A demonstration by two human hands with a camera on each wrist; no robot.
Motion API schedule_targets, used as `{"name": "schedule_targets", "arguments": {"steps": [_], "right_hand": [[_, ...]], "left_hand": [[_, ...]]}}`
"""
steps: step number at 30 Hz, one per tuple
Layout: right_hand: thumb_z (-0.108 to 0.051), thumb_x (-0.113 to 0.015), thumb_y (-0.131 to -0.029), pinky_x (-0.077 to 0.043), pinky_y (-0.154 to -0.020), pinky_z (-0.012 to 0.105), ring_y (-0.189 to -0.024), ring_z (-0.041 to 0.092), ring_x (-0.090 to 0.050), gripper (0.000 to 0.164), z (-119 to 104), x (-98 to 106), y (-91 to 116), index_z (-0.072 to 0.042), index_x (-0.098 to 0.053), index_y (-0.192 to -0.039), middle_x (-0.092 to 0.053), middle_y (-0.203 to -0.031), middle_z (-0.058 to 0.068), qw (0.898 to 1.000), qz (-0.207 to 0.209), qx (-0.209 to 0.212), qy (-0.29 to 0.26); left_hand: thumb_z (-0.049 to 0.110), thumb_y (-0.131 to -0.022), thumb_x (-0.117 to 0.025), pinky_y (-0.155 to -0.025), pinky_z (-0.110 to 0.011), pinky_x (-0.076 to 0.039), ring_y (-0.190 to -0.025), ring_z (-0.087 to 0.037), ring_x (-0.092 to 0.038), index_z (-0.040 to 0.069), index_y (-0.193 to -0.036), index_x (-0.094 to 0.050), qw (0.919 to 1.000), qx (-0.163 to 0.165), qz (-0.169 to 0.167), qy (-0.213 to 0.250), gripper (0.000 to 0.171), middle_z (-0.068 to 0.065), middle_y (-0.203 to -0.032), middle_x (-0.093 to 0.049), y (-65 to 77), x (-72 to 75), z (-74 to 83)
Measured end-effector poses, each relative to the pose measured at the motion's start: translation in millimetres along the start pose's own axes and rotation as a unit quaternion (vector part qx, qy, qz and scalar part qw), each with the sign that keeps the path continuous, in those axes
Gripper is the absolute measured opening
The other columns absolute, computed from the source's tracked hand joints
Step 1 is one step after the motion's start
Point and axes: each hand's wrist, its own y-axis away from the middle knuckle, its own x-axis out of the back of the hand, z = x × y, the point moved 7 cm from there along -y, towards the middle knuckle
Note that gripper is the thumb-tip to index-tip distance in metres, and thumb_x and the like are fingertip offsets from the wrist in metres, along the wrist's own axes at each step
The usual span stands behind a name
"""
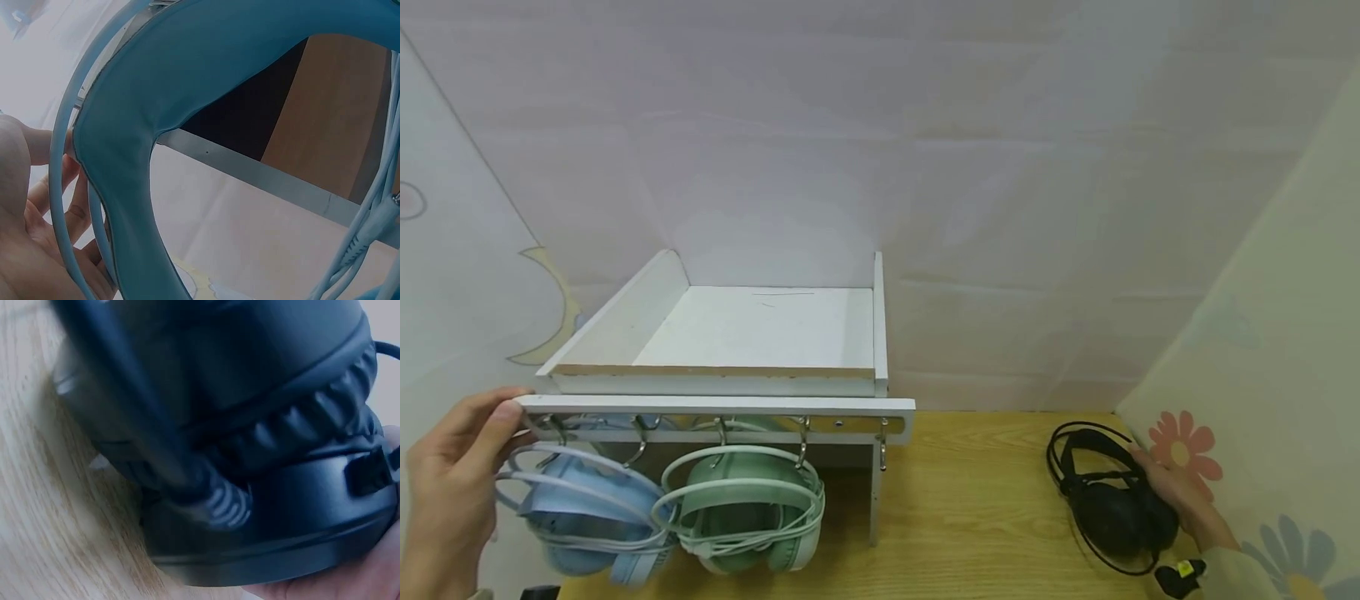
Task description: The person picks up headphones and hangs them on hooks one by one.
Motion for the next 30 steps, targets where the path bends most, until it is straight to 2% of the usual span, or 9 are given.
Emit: {"name": "schedule_targets", "arguments": {"steps": [4,7,11,18,22,24,26,28,30], "right_hand": [[-0.079,-0.021,-0.103,-0.031,-0.118,0.078,-0.145,0.073,-0.009,0.117,1,-2,2,0.021,0.008,-0.157,0.006,-0.159,0.053,1.000,-0.010,0.000,-0.013],[-0.078,-0.021,-0.104,-0.027,-0.120,0.079,-0.146,0.073,-0.003,0.117,2,-2,4,0.020,0.015,-0.156,0.011,-0.158,0.054,1.000,-0.020,0.000,-0.023],[-0.078,-0.025,-0.104,-0.022,-0.120,0.081,-0.146,0.074,0.002,0.117,4,1,4,0.020,0.015,-0.155,0.016,-0.158,0.052,1.000,-0.005,0.000,-0.016],[-0.078,-0.036,-0.103,-0.033,-0.115,0.080,-0.143,0.073,-0.014,0.121,7,4,4,0.021,0.004,-0.157,0.000,-0.159,0.053,1.000,0.025,-0.006,0.013],[-0.076,-0.041,-0.103,-0.030,-0.117,0.080,-0.146,0.072,-0.011,0.119,6,4,5,0.018,0.004,-0.159,0.000,-0.162,0.050,0.999,0.035,0.000,0.004],[-0.075,-0.043,-0.103,-0.030,-0.117,0.080,-0.146,0.072,-0.013,0.115,6,5,7,0.017,-0.003,-0.161,-0.004,-0.163,0.049,0.999,0.046,0.005,0.003],[-0.072,-0.044,-0.104,-0.033,-0.114,0.079,-0.144,0.071,-0.020,0.106,6,7,9,0.016,-0.025,-0.159,-0.014,-0.162,0.048,0.998,0.064,0.012,-0.003],[-0.068,-0.044,-0.106,-0.040,-0.110,0.077,-0.138,0.069,-0.031,0.093,5,8,11,0.016,-0.048,-0.146,-0.026,-0.157,0.049,0.996,0.082,0.025,-0.009],[-0.064,-0.045,-0.108,-0.046,-0.104,0.073,-0.133,0.067,-0.040,0.083,3,9,13,0.015,-0.061,-0.129,-0.039,-0.149,0.048,0.994,0.099,0.040,-0.019]], "left_hand": [[-0.009,-0.104,-0.058,-0.072,-0.009,-0.060,-0.081,-0.004,-0.075,-0.013,-0.120,-0.070,0.9999,-0.003,0.001,0.011,0.020,-0.002,-0.099,-0.077,0.3,-1.5,1.4],[-0.010,-0.104,-0.058,-0.072,-0.009,-0.060,-0.081,-0.004,-0.075,-0.012,-0.120,-0.071,0.9998,-0.006,0.000,0.016,0.020,-0.002,-0.099,-0.077,0.5,-2.7,2.6],[-0.010,-0.104,-0.057,-0.072,-0.009,-0.060,-0.081,-0.004,-0.075,-0.012,-0.119,-0.071,0.9999,-0.008,0.000,0.011,0.021,-0.002,-0.099,-0.077,0.6,-2.8,3.1],[-0.011,-0.104,-0.057,-0.072,-0.010,-0.060,-0.082,-0.006,-0.076,-0.015,-0.120,-0.069,0.9993,-0.007,-0.002,0.037,0.021,-0.004,-0.099,-0.078,-0.1,-1.3,1.1],[-0.011,-0.104,-0.057,-0.072,-0.010,-0.060,-0.082,-0.006,-0.076,-0.015,-0.121,-0.069,0.9992,-0.007,0.000,0.038,0.021,-0.004,-0.100,-0.077,-0.8,-0.4,0.5],[-0.011,-0.104,-0.057,-0.072,-0.010,-0.061,-0.082,-0.006,-0.076,-0.015,-0.120,-0.069,0.9990,-0.008,-0.001,0.043,0.020,-0.004,-0.099,-0.078,-0.7,-0.5,0.5],[-0.012,-0.104,-0.057,-0.072,-0.011,-0.061,-0.081,-0.006,-0.076,-0.016,-0.119,-0.069,0.9987,-0.010,-0.003,0.049,0.020,-0.005,-0.099,-0.078,-0.3,-1.1,0.9],[-0.012,-0.104,-0.057,-0.072,-0.011,-0.061,-0.081,-0.007,-0.076,-0.016,-0.119,-0.069,0.9985,-0.013,-0.006,0.053,0.020,-0.005,-0.098,-0.078,0.0,-2.1,1.7],[-0.013,-0.104,-0.056,-0.071,-0.011,-0.061,-0.081,-0.007,-0.076,-0.016,-0.118,-0.069,0.9983,-0.016,-0.008,0.056,0.020,-0.005,-0.098,-0.078,0.2,-3.1,2.7]]}}
